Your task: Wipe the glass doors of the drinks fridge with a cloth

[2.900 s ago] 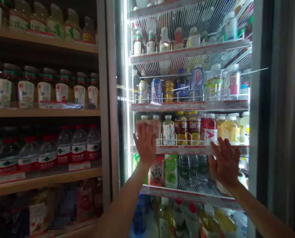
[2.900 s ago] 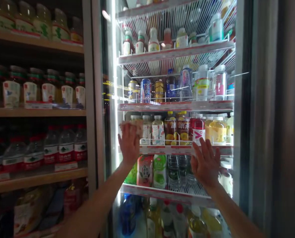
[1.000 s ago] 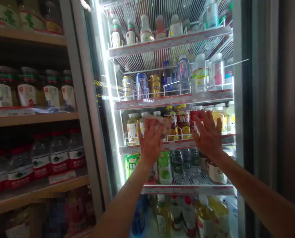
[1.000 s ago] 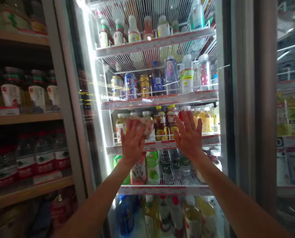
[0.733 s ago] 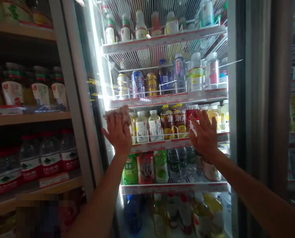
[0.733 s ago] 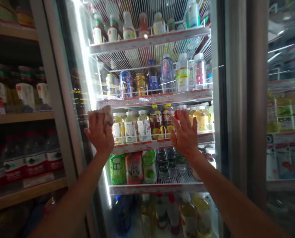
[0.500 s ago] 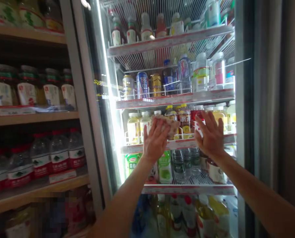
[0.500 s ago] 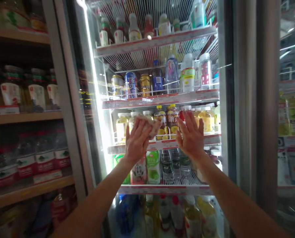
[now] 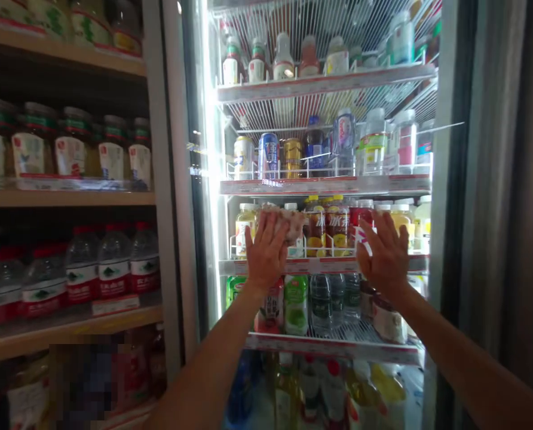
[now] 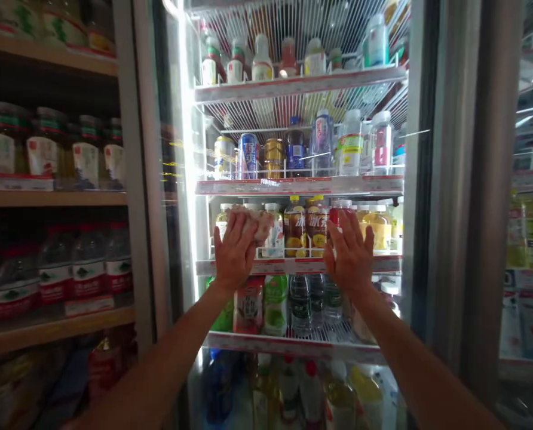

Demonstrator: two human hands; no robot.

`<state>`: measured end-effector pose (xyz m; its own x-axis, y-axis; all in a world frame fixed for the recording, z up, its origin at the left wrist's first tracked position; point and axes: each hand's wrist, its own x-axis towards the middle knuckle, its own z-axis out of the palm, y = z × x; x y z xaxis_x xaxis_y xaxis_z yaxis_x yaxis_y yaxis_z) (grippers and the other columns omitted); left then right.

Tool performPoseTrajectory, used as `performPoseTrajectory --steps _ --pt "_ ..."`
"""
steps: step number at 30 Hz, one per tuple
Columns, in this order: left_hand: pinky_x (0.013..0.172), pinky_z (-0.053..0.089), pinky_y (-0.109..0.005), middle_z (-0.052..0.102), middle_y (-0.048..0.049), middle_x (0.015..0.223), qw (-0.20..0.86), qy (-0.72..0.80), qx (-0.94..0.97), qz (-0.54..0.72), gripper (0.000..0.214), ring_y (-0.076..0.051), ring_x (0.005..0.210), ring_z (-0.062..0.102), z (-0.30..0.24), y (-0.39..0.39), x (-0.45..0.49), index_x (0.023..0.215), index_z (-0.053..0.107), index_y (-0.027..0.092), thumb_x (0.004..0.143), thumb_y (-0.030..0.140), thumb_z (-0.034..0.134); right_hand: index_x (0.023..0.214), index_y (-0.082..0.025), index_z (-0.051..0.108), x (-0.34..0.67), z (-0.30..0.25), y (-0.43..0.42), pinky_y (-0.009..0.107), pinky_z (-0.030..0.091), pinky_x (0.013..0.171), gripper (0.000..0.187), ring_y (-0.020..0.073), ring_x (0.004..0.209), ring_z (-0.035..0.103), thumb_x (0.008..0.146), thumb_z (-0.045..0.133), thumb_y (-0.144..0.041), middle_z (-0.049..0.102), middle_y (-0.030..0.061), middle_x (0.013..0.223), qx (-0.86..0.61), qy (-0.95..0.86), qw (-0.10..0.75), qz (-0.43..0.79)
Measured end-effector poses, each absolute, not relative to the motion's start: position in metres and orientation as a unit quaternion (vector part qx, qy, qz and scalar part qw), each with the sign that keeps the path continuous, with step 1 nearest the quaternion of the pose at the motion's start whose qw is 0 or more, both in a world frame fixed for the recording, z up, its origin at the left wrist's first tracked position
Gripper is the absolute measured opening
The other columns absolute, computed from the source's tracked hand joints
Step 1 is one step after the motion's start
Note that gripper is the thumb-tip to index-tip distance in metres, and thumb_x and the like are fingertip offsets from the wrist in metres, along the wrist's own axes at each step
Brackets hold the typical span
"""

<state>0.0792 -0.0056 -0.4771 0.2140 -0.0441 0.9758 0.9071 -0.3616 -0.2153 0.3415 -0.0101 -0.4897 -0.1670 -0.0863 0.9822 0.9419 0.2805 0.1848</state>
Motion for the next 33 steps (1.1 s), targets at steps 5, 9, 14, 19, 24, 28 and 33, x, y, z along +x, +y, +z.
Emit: performPoseTrajectory --steps 5,9,14,19,24,28,33 --pt "0.112 0.012 -0.052 0.04 -0.0107 0.143 0.4 -0.447 -0.519 -0.609 0.043 -0.024 0.135 0.031 -0.463 -0.002 0.037 0.13 0.047 0.023 0.089 0.031 0.038 0.143 -0.029 0.027 0.342 -0.489 -0.011 0.05 0.02 0.11 0.061 0.0254 0.137 0.029 0.085 0.047 -0.026 0.032 0.005 0.148 -0.356 -0.599 0.535 -0.477" --pt "0.11 0.021 -0.053 0.039 -0.0116 0.143 0.412 -0.446 -0.509 -0.611 0.043 -0.024 0.138 0.025 -0.466 -0.005 0.052 0.13 0.048 0.02 0.089 0.029 0.037 0.14 -0.024 0.034 0.34 -0.49 -0.009 0.051 0.02 0.11 0.058 0.0273 0.135 0.031 0.085 0.048 -0.025 0.034 0.0081 0.147 -0.347 -0.584 0.543 -0.493" --pt "0.115 0.013 -0.048 0.043 -0.0052 0.141 0.489 -0.299 -0.676 -0.462 0.04 -0.021 0.139 0.023 -0.49 -0.009 0.092 0.127 0.051 0.025 0.088 0.028 0.041 0.139 -0.026 0.037 0.343 -0.491 -0.009 0.051 0.022 0.11 0.055 0.0277 0.134 0.034 0.085 0.049 -0.027 0.036 0.0068 0.146 -0.341 -0.594 0.549 -0.48" --pt "0.114 0.008 -0.051 0.041 -0.0099 0.142 0.43 -0.43 -0.527 -0.594 0.043 -0.022 0.137 0.028 -0.488 -0.005 0.051 0.132 0.045 0.023 0.09 0.028 0.037 0.14 -0.025 0.036 0.343 -0.492 -0.009 0.049 0.021 0.111 0.054 0.0273 0.134 0.034 0.086 0.045 -0.027 0.036 0.0078 0.146 -0.34 -0.588 0.544 -0.493" --pt "0.114 0.015 -0.048 0.038 -0.0091 0.144 0.447 -0.395 -0.571 -0.564 0.042 -0.021 0.139 0.022 -0.497 -0.006 0.079 0.13 0.047 0.022 0.089 0.027 0.038 0.14 -0.026 0.035 0.341 -0.492 -0.009 0.049 0.021 0.111 0.057 0.0281 0.134 0.033 0.084 0.048 -0.025 0.036 0.0072 0.146 -0.349 -0.586 0.546 -0.486" --pt "0.115 0.009 -0.046 0.044 -0.006 0.141 0.476 -0.338 -0.637 -0.504 0.039 -0.02 0.137 0.027 -0.501 -0.009 0.08 0.127 0.051 0.025 0.089 0.029 0.04 0.141 -0.027 0.032 0.343 -0.491 -0.009 0.051 0.022 0.11 0.06 0.0275 0.135 0.032 0.084 0.049 -0.024 0.035 0.007 0.147 -0.339 -0.592 0.541 -0.493" --pt "0.11 0.012 -0.058 0.036 -0.0145 0.144 0.366 -0.484 -0.473 -0.639 0.046 -0.027 0.136 0.029 -0.489 -0.006 0.027 0.134 0.042 0.021 0.09 0.032 0.037 0.141 -0.028 0.03 0.34 -0.491 -0.011 0.05 0.023 0.109 0.06 0.0248 0.136 0.03 0.084 0.048 -0.024 0.035 0.0063 0.147 -0.354 -0.586 0.537 -0.492"
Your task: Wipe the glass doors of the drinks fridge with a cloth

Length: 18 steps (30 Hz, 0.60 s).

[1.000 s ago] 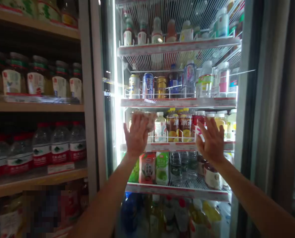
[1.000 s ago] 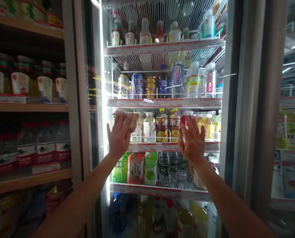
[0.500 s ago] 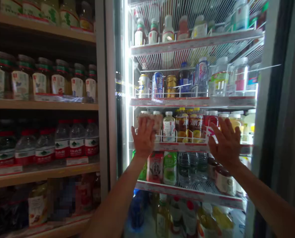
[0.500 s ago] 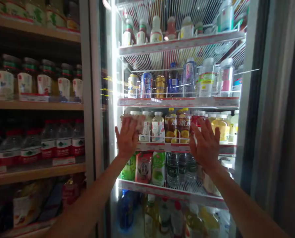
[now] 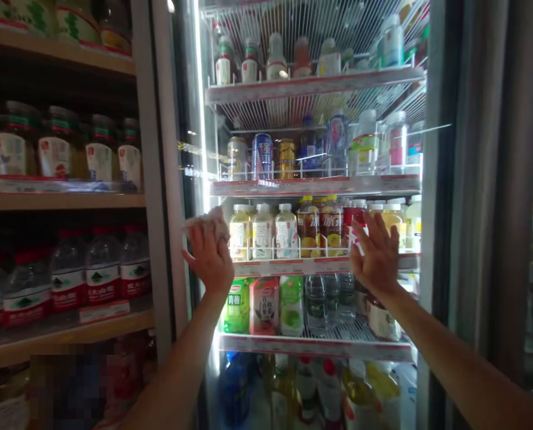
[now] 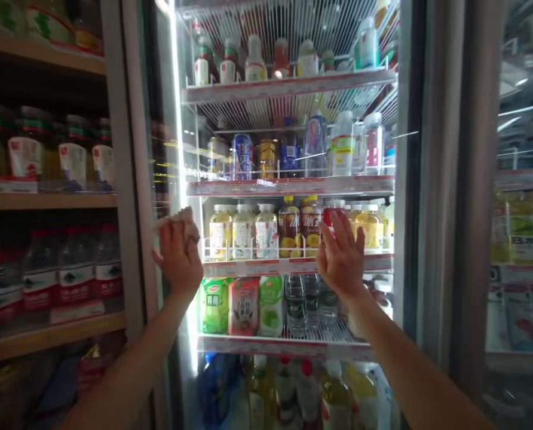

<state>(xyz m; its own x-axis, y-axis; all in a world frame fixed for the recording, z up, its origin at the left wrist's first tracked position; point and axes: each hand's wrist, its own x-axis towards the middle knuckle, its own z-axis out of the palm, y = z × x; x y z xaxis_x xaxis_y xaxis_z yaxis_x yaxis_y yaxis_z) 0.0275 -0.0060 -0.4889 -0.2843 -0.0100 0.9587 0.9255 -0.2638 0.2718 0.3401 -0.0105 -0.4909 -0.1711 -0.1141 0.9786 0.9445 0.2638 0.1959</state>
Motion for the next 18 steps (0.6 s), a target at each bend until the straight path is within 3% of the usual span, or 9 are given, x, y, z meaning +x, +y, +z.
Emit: performPoseTrajectory --steps 3,7,14,18 --pt "0.11 0.016 -0.054 0.037 -0.0156 0.143 0.392 -0.446 -0.522 -0.613 0.046 -0.026 0.138 0.025 -0.497 -0.008 0.047 0.134 0.043 0.018 0.09 0.029 0.038 0.141 -0.028 0.03 0.339 -0.491 -0.01 0.05 0.022 0.11 0.06 0.0238 0.137 0.028 0.084 0.047 -0.023 0.034 0.006 0.147 -0.361 -0.585 0.538 -0.489" --pt "0.114 0.013 -0.044 0.05 -0.0084 0.135 0.493 -0.284 -0.664 -0.485 0.038 -0.02 0.136 0.03 -0.512 -0.012 0.081 0.125 0.052 0.023 0.088 0.026 0.044 0.139 -0.027 0.034 0.341 -0.491 -0.011 0.049 0.022 0.11 0.057 0.0236 0.137 0.029 0.084 0.048 -0.023 0.036 0.0059 0.146 -0.357 -0.586 0.538 -0.489" --pt "0.111 0.015 -0.051 0.04 -0.0159 0.142 0.416 -0.447 -0.491 -0.622 0.043 -0.024 0.137 0.028 -0.497 -0.004 0.05 0.132 0.045 0.018 0.09 0.029 0.039 0.137 -0.023 0.038 0.341 -0.491 -0.01 0.049 0.022 0.111 0.053 0.0232 0.138 0.026 0.084 0.044 -0.021 0.036 0.0079 0.146 -0.36 -0.585 0.534 -0.493" --pt "0.114 0.013 -0.044 0.043 -0.0093 0.141 0.466 -0.335 -0.648 -0.501 0.039 -0.02 0.138 0.026 -0.506 -0.008 0.08 0.126 0.052 0.022 0.089 0.028 0.042 0.135 -0.022 0.04 0.341 -0.491 -0.01 0.049 0.022 0.111 0.051 0.0228 0.138 0.026 0.084 0.044 -0.022 0.037 0.0087 0.145 -0.366 -0.583 0.531 -0.494"
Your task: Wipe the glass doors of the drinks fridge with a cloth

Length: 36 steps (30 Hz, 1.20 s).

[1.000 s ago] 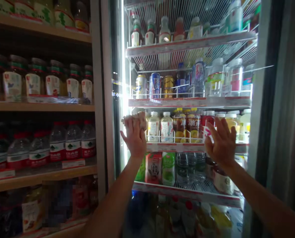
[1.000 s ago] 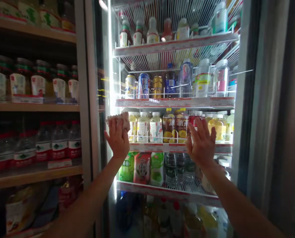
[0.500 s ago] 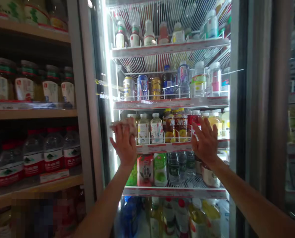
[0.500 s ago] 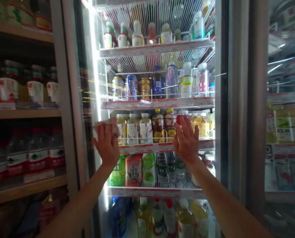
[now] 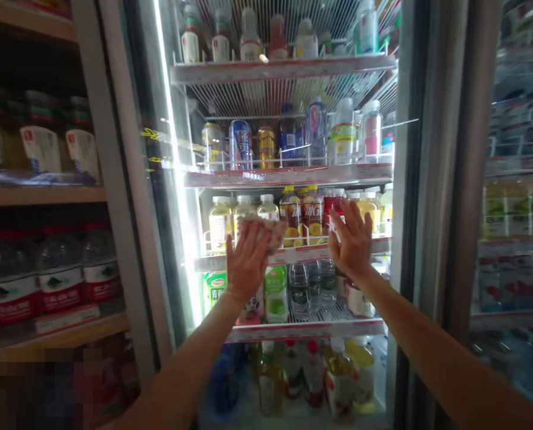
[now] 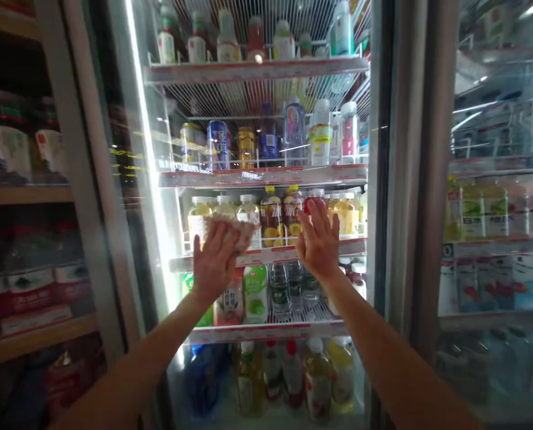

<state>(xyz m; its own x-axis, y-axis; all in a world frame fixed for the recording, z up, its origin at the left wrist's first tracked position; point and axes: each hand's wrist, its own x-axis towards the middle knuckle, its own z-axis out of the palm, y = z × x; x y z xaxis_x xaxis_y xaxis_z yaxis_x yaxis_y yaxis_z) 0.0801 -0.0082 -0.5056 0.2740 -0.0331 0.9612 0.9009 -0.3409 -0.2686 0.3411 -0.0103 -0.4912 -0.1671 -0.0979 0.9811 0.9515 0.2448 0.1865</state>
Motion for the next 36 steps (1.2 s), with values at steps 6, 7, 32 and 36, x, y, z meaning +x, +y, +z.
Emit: performPoseTrajectory --steps 6,7,32,36 --pt "0.112 0.007 -0.053 0.038 -0.0133 0.144 0.399 -0.433 -0.551 -0.591 0.045 -0.026 0.136 0.03 -0.489 -0.007 0.053 0.132 0.045 0.019 0.09 0.031 0.038 0.137 -0.022 0.037 0.341 -0.491 -0.012 0.05 0.022 0.111 0.052 0.0231 0.138 0.025 0.085 0.043 -0.021 0.036 0.0077 0.146 -0.367 -0.596 0.529 -0.48" --pt "0.111 0.009 -0.055 0.036 -0.015 0.145 0.373 -0.461 -0.512 -0.622 0.047 -0.027 0.136 0.028 -0.486 -0.007 0.048 0.134 0.043 0.018 0.09 0.032 0.037 0.138 -0.023 0.036 0.341 -0.491 -0.011 0.05 0.022 0.112 0.053 0.0233 0.138 0.025 0.085 0.043 -0.02 0.036 0.0076 0.146 -0.366 -0.594 0.532 -0.479" --pt "0.111 0.012 -0.054 0.021 -0.0178 0.15 0.414 -0.422 -0.609 -0.529 0.066 -0.03 0.14 0.016 -0.524 -0.008 0.03 0.146 0.011 0.016 0.091 0.043 0.034 0.129 -0.023 0.048 0.23 -0.484 -0.011 0.048 0.02 0.112 0.045 0.024 0.139 0.021 0.085 0.047 -0.035 0.042 0.004 0.142 -0.323 -0.644 0.514 -0.467" --pt "0.111 0.01 -0.054 0.017 -0.0168 0.152 0.417 -0.427 -0.606 -0.525 0.066 -0.03 0.14 0.014 -0.523 -0.008 0.039 0.146 0.008 0.017 0.091 0.042 0.033 0.135 -0.021 0.04 0.346 -0.483 -0.01 0.051 0.026 0.108 0.047 0.0246 0.133 0.033 0.089 0.038 -0.031 0.044 0.0098 0.139 -0.42 -0.523 0.569 -0.476"
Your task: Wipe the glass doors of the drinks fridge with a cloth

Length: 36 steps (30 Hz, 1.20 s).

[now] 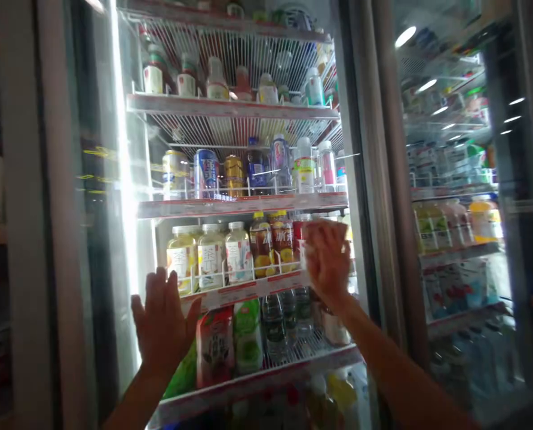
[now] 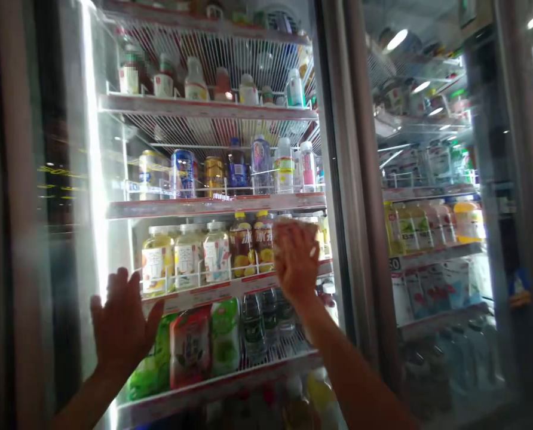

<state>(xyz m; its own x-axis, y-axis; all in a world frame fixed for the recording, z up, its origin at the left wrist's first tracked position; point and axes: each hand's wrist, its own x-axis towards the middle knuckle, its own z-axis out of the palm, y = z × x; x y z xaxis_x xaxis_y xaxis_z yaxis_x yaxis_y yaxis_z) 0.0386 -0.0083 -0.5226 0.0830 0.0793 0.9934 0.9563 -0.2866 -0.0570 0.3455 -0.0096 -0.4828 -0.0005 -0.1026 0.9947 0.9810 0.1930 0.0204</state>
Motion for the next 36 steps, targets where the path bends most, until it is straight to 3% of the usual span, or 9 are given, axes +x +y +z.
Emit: performPoseTrajectory --steps 4,8,11,17,20,24,31,36 --pt "0.111 0.01 -0.054 0.017 -0.017 0.152 0.428 -0.424 -0.599 -0.528 0.067 -0.03 0.14 0.015 -0.524 -0.006 0.038 0.146 0.007 0.017 0.09 0.042 0.034 0.139 -0.019 0.034 0.364 -0.481 -0.006 0.058 0.027 0.105 0.052 0.0302 0.135 0.029 0.089 0.037 -0.03 0.039 0.0134 0.142 -0.418 -0.445 0.65 -0.452" --pt "0.111 0.011 -0.054 0.019 -0.0159 0.151 0.42 -0.423 -0.603 -0.529 0.067 -0.03 0.14 0.017 -0.524 -0.006 0.035 0.146 0.01 0.017 0.089 0.043 0.035 0.139 -0.022 0.033 0.293 -0.488 -0.011 0.054 0.026 0.109 0.055 0.0273 0.139 0.02 0.085 0.042 -0.027 0.035 0.009 0.145 -0.351 -0.602 0.562 -0.446" --pt "0.111 0.011 -0.053 0.019 -0.015 0.152 0.417 -0.425 -0.603 -0.531 0.067 -0.03 0.14 0.017 -0.524 -0.006 0.035 0.146 0.011 0.018 0.089 0.044 0.036 0.137 -0.025 0.035 0.302 -0.491 -0.015 0.052 0.026 0.11 0.053 0.025 0.138 0.023 0.085 0.044 -0.028 0.039 0.0057 0.144 -0.347 -0.629 0.526 -0.456" --pt "0.111 0.009 -0.054 0.017 -0.015 0.152 0.411 -0.424 -0.602 -0.536 0.068 -0.031 0.14 0.016 -0.524 -0.006 0.037 0.146 0.01 0.018 0.089 0.043 0.036 0.139 -0.019 0.035 0.383 -0.466 -0.008 0.059 0.031 0.104 0.053 0.03 0.133 0.031 0.087 0.037 -0.027 0.04 0.0115 0.141 -0.433 -0.434 0.657 -0.438" --pt "0.111 0.01 -0.054 0.018 -0.0157 0.152 0.41 -0.427 -0.606 -0.532 0.068 -0.031 0.14 0.016 -0.523 -0.008 0.037 0.146 0.01 0.017 0.089 0.042 0.037 0.141 -0.021 0.031 0.329 -0.459 -0.01 0.056 0.024 0.11 0.055 0.0267 0.138 0.024 0.086 0.038 -0.027 0.036 0.0087 0.144 -0.388 -0.528 0.609 -0.447" --pt "0.111 0.011 -0.055 0.019 -0.0159 0.151 0.412 -0.423 -0.607 -0.532 0.067 -0.031 0.14 0.016 -0.523 -0.008 0.035 0.146 0.012 0.017 0.089 0.043 0.036 0.135 -0.022 0.039 0.28 -0.476 -0.017 0.047 0.022 0.114 0.052 0.0225 0.139 0.02 0.084 0.045 -0.029 0.038 0.0036 0.144 -0.319 -0.67 0.496 -0.451" --pt "0.111 0.01 -0.054 0.018 -0.016 0.152 0.412 -0.43 -0.601 -0.532 0.068 -0.031 0.14 0.016 -0.525 -0.004 0.037 0.146 0.012 0.017 0.089 0.044 0.035 0.142 -0.021 0.03 0.377 -0.489 -0.009 0.058 0.027 0.106 0.056 0.0297 0.136 0.028 0.088 0.039 -0.028 0.036 0.0109 0.145 -0.42 -0.462 0.643 -0.444" --pt "0.111 0.01 -0.054 0.018 -0.0155 0.152 0.408 -0.435 -0.601 -0.532 0.068 -0.031 0.14 0.017 -0.525 -0.007 0.037 0.146 0.011 0.017 0.089 0.046 0.033 0.145 -0.024 0.022 0.322 -0.51 -0.016 0.052 0.028 0.109 0.062 0.0258 0.139 0.021 0.086 0.041 -0.028 0.034 0.0075 0.146 -0.381 -0.589 0.562 -0.439"
